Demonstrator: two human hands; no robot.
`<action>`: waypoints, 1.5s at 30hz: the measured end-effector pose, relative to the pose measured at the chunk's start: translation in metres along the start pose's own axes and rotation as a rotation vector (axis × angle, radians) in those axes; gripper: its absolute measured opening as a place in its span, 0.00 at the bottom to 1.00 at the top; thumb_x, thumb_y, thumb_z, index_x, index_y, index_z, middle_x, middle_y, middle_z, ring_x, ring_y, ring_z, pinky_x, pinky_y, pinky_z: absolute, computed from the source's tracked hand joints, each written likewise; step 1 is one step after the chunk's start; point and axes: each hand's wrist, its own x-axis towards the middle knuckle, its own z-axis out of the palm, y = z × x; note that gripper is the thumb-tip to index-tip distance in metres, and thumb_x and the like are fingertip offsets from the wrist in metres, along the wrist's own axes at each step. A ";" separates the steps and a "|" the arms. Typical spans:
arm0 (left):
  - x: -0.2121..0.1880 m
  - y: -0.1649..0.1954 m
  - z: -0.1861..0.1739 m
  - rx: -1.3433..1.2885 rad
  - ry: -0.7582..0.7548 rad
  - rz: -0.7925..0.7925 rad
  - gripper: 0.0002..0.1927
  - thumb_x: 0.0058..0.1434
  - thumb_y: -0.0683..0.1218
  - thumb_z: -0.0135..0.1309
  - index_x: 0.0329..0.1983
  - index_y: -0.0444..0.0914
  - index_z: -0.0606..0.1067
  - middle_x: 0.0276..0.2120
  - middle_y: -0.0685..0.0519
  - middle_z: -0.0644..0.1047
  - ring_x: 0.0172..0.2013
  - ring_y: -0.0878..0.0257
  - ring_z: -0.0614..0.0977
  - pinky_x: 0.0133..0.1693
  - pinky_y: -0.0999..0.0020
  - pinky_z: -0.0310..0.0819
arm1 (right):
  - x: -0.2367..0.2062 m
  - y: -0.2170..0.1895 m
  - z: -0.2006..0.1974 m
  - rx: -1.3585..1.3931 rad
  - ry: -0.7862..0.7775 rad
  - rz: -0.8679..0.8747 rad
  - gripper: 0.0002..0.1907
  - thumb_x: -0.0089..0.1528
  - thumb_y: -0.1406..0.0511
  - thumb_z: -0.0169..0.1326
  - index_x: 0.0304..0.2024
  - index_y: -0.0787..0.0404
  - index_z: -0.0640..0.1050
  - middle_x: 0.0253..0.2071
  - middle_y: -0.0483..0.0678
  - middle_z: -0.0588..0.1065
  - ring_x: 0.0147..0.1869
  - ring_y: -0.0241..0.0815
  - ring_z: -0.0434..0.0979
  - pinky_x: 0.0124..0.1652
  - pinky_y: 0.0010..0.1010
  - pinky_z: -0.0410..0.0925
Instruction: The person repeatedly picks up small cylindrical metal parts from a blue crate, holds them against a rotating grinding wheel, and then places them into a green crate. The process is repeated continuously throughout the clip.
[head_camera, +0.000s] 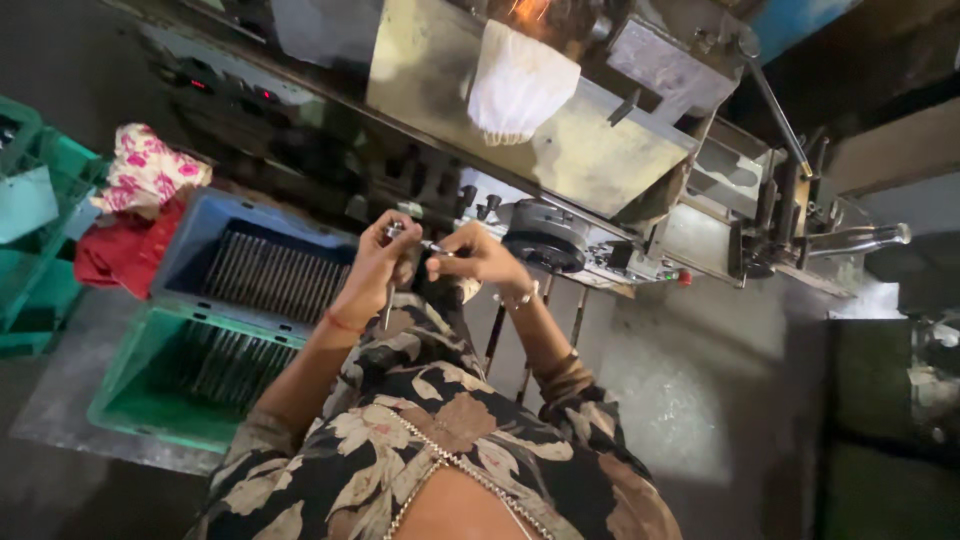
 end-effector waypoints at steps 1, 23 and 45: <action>0.003 -0.003 -0.011 -0.017 0.001 -0.067 0.06 0.66 0.44 0.57 0.35 0.42 0.71 0.18 0.62 0.66 0.14 0.75 0.61 0.17 0.76 0.48 | 0.003 0.002 0.009 -0.177 0.135 -0.126 0.15 0.65 0.61 0.61 0.28 0.65 0.82 0.18 0.46 0.69 0.20 0.36 0.63 0.23 0.31 0.55; 0.189 0.045 -0.025 1.244 -0.275 0.393 0.19 0.65 0.54 0.61 0.48 0.37 0.72 0.33 0.46 0.79 0.32 0.50 0.80 0.36 0.55 0.74 | -0.126 0.078 -0.235 -0.737 1.006 0.152 0.14 0.68 0.64 0.61 0.30 0.65 0.81 0.18 0.53 0.69 0.21 0.38 0.63 0.26 0.36 0.59; 0.530 0.014 0.207 -0.049 0.358 0.077 0.18 0.62 0.51 0.60 0.50 0.47 0.67 0.21 0.58 0.69 0.19 0.66 0.69 0.20 0.67 0.58 | -0.281 0.172 -0.459 -1.192 1.416 0.763 0.28 0.74 0.51 0.44 0.34 0.66 0.82 0.30 0.65 0.77 0.35 0.70 0.78 0.36 0.59 0.69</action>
